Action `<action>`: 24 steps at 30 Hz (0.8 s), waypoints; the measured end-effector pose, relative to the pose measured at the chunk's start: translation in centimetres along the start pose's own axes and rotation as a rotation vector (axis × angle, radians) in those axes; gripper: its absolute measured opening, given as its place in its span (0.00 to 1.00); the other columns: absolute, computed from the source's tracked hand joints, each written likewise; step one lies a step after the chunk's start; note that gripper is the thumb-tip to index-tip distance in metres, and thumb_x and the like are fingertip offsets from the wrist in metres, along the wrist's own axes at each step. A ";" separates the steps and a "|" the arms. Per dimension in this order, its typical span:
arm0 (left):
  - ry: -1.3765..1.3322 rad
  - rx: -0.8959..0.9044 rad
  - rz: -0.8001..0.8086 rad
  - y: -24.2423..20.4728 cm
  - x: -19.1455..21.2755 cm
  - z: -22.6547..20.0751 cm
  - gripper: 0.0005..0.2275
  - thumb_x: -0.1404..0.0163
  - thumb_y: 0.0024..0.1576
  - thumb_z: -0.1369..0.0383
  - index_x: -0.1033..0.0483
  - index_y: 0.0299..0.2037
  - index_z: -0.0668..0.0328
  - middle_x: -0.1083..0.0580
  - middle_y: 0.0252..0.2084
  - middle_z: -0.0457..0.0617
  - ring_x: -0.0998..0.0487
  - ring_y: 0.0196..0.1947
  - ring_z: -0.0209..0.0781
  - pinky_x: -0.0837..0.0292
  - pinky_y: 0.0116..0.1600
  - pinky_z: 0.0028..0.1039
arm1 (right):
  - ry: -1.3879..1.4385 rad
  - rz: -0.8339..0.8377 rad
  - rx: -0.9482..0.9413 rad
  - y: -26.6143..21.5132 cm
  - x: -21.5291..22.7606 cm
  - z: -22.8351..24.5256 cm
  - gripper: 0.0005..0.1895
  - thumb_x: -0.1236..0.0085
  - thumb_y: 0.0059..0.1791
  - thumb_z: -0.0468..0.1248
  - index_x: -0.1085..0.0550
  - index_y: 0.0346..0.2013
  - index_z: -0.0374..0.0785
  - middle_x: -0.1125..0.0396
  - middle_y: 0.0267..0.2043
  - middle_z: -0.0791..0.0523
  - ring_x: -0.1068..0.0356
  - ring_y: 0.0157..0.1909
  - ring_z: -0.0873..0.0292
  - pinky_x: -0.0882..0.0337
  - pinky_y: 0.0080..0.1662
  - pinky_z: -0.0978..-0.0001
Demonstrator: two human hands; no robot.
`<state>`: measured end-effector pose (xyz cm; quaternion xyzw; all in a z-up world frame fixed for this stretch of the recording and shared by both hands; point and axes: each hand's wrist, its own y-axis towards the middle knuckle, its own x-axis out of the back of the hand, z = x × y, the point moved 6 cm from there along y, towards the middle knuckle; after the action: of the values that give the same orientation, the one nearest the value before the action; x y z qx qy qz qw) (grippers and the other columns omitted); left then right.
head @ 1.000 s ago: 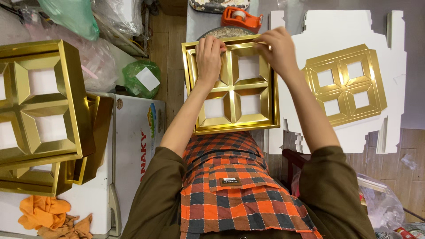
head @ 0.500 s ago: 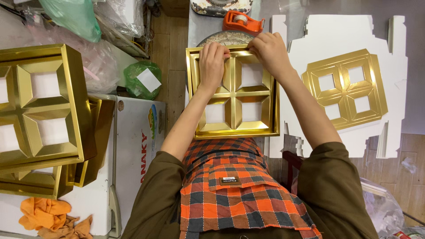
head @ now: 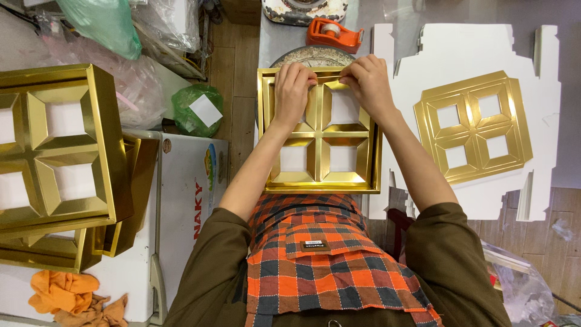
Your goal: The person folds a white cardboard box, applies gold tape to its edges, and inserts a gold plastic divider into the box. The person then places the assembled box onto a stack of similar boxes.
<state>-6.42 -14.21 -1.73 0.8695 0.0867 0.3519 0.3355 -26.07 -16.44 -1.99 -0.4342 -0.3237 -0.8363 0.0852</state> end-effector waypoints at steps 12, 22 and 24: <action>0.031 -0.075 0.122 -0.6 1.5 3.8 0.06 0.38 0.54 0.74 0.21 0.39 0.57 0.26 0.43 0.44 0.25 0.46 0.43 0.28 0.53 0.33 | 0.084 0.031 -0.021 -0.9 1.1 -0.2 0.10 0.30 0.48 0.35 0.20 0.43 0.40 0.32 0.46 0.56 0.36 0.51 0.51 0.39 0.55 0.60; 0.578 -0.087 0.232 -1.6 1.7 5.1 0.05 0.39 0.54 0.71 0.23 0.34 0.57 0.25 0.46 0.48 0.28 0.32 0.39 0.34 0.43 0.32 | -0.311 -0.110 -0.325 -1.6 1.5 -0.8 0.41 0.22 0.34 0.45 0.33 0.54 0.33 0.41 0.62 0.42 0.40 0.62 0.37 0.42 0.59 0.47; 0.594 -0.034 0.268 -2.3 1.2 4.0 0.10 0.38 0.51 0.66 0.23 0.37 0.62 0.26 0.44 0.51 0.27 0.39 0.44 0.32 0.45 0.38 | -0.105 0.001 -0.495 -2.2 0.4 -2.0 0.45 0.25 0.37 0.44 0.37 0.62 0.33 0.42 0.66 0.43 0.40 0.64 0.39 0.38 0.60 0.48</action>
<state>-2.66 -14.02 -4.64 0.7268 0.0594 0.6326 0.2607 -28.57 -15.90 -3.56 -0.4849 -0.1127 -0.8663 -0.0402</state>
